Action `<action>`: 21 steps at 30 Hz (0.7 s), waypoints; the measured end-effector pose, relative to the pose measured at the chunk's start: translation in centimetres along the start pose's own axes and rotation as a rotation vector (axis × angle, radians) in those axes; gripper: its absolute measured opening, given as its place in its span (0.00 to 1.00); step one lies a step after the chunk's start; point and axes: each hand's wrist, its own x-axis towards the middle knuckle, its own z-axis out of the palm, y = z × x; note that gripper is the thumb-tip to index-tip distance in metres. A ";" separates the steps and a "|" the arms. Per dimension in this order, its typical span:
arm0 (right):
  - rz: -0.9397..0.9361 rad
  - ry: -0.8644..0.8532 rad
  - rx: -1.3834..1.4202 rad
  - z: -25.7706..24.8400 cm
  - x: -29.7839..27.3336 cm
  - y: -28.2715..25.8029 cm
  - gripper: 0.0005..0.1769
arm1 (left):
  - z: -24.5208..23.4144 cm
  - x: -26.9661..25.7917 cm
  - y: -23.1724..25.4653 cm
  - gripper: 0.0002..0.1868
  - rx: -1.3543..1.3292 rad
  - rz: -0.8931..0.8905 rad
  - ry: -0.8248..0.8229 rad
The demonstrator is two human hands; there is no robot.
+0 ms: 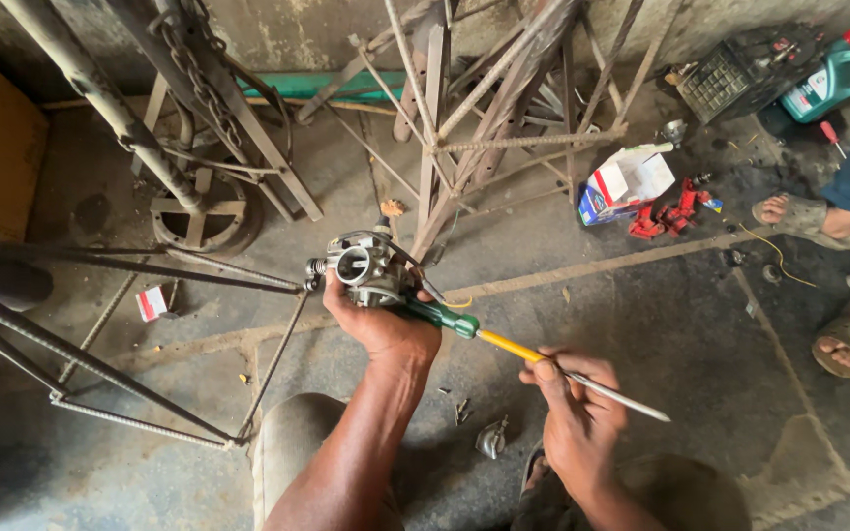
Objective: The person sits on the floor and uses a screwdriver to adjust and disassemble a carburetor. They manipulate the tool to loosen screws and remove parts from the carburetor body while holding it in their left hand.
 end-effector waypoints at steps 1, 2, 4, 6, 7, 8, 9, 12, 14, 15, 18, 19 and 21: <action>0.006 -0.008 -0.048 -0.1 -0.2 0.3 0.08 | -0.1 -0.1 0.0 0.30 0.010 -0.005 0.009; 0.024 0.004 -0.051 -0.3 -0.2 0.5 0.08 | -0.1 -0.2 0.1 0.30 0.018 -0.008 0.015; 0.061 0.027 -0.057 -0.6 -0.3 0.6 0.10 | -0.2 -0.3 0.2 0.30 0.037 -0.005 0.014; 0.077 -0.029 -0.120 -0.8 -0.5 0.4 0.11 | -0.2 -0.3 0.3 0.31 0.063 0.006 0.000; 0.085 -0.056 -0.151 -0.7 -0.6 0.2 0.12 | -0.2 -0.2 0.4 0.31 0.072 -0.010 0.027; 0.000 -0.099 -0.236 -0.7 -0.6 0.0 0.12 | -0.2 -0.1 0.6 0.31 0.081 -0.025 0.054; -0.084 -0.142 -0.322 -0.5 -0.7 -0.2 0.12 | -0.2 -0.1 0.7 0.31 0.089 -0.040 0.081; -0.314 -0.285 -0.364 -0.1 -0.1 -0.7 0.11 | -0.2 -0.2 0.9 0.33 0.128 -0.040 0.065; -0.389 -0.338 -0.373 0.1 0.1 -1.0 0.10 | -0.1 -0.1 0.9 0.32 0.186 -0.043 0.036; -0.392 -0.339 -0.404 0.1 0.1 -1.1 0.11 | -0.1 -0.1 0.9 0.31 0.216 -0.045 0.021; -0.383 -0.331 -0.419 0.0 -0.3 -1.2 0.11 | 0.0 -0.3 0.7 0.31 0.244 -0.052 0.074; -0.379 -0.327 -0.410 0.1 -0.4 -1.1 0.11 | 0.0 -0.4 0.6 0.30 0.261 -0.047 0.081; -0.378 -0.306 -0.377 0.4 -0.5 -0.7 0.10 | -0.1 -0.9 0.4 0.28 0.294 -0.037 0.095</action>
